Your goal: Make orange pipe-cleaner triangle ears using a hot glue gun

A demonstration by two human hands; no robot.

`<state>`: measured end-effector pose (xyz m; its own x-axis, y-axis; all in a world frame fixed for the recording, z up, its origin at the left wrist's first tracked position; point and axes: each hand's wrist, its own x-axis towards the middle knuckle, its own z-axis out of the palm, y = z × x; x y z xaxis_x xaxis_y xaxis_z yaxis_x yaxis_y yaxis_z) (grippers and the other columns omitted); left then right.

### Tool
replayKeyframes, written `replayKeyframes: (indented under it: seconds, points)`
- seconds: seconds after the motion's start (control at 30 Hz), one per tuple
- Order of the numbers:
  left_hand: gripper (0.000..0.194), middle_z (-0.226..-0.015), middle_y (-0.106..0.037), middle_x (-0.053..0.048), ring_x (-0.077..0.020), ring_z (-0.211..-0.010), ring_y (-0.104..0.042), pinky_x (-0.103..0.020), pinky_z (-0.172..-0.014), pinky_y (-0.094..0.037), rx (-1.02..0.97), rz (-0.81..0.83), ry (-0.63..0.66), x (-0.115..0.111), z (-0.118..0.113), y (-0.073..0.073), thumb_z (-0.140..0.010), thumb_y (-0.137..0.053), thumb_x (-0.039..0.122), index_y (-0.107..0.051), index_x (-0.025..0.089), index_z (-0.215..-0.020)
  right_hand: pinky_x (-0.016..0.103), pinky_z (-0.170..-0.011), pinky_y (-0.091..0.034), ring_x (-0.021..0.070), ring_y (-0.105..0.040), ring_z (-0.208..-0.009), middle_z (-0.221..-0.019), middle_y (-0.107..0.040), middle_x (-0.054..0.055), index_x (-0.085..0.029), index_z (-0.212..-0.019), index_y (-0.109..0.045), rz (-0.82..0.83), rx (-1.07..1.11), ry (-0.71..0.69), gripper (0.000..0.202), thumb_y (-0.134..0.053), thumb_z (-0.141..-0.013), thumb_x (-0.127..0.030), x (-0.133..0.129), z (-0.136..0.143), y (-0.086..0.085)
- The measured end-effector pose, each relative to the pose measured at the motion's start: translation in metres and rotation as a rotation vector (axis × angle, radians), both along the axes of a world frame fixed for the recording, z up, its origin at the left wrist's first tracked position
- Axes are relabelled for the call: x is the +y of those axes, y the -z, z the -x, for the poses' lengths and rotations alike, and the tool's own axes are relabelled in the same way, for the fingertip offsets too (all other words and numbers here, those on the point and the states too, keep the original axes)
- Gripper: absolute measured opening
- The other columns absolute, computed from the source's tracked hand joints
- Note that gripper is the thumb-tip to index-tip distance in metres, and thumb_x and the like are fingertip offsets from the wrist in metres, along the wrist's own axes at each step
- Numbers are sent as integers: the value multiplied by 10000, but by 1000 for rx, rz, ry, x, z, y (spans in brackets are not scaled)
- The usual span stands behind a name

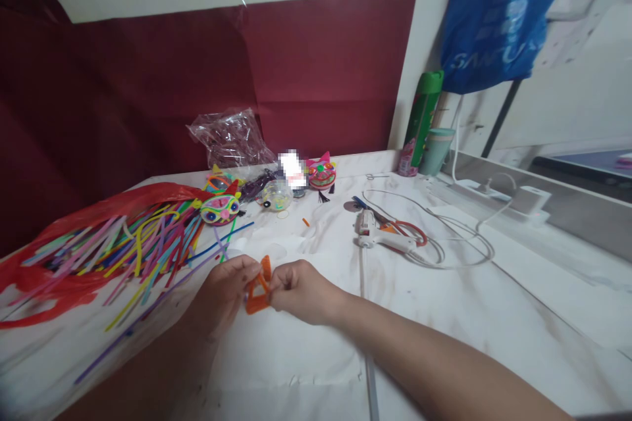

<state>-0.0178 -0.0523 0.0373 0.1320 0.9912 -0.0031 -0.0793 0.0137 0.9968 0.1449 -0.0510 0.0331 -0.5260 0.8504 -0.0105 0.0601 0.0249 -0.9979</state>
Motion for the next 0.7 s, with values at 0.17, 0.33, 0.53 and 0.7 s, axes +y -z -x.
replayKeyframes:
  seconds: [0.17,0.33,0.53,0.7]
  points:
    - [263,-512,-475,24,-101,-503,-434,-245,-524,-361,-118,77,55,2,0,-2,-667,-649,355,-538,147,-550,170,-389,-211,31,-321,-405,-463,-453,-76,-152,-537,-509,14,-1,-15,58,-513,-568,-103,6,-2,5]
    - [210,-548,-496,25,-101,-563,-459,-237,-580,-369,-76,-141,-146,12,7,3,-677,-663,316,-578,141,-600,183,-387,-198,39,-309,-382,-417,-436,-80,-161,-513,-491,18,-18,62,75,-509,-573,-119,13,-3,5]
    - [171,-578,-548,6,-102,-569,-469,-246,-591,-369,-136,-100,-159,13,6,1,-658,-660,291,-638,124,-684,190,-408,-232,49,-336,-385,-404,-450,-71,-166,-515,-508,23,28,156,72,-497,-586,-162,15,-4,0]
    - [74,-603,-553,11,-89,-569,-464,-227,-578,-366,-280,-152,-105,11,6,-1,-671,-613,213,-604,140,-663,196,-416,-243,53,-340,-388,-408,-458,-67,-170,-518,-507,34,49,158,61,-504,-578,-179,13,-4,-2]
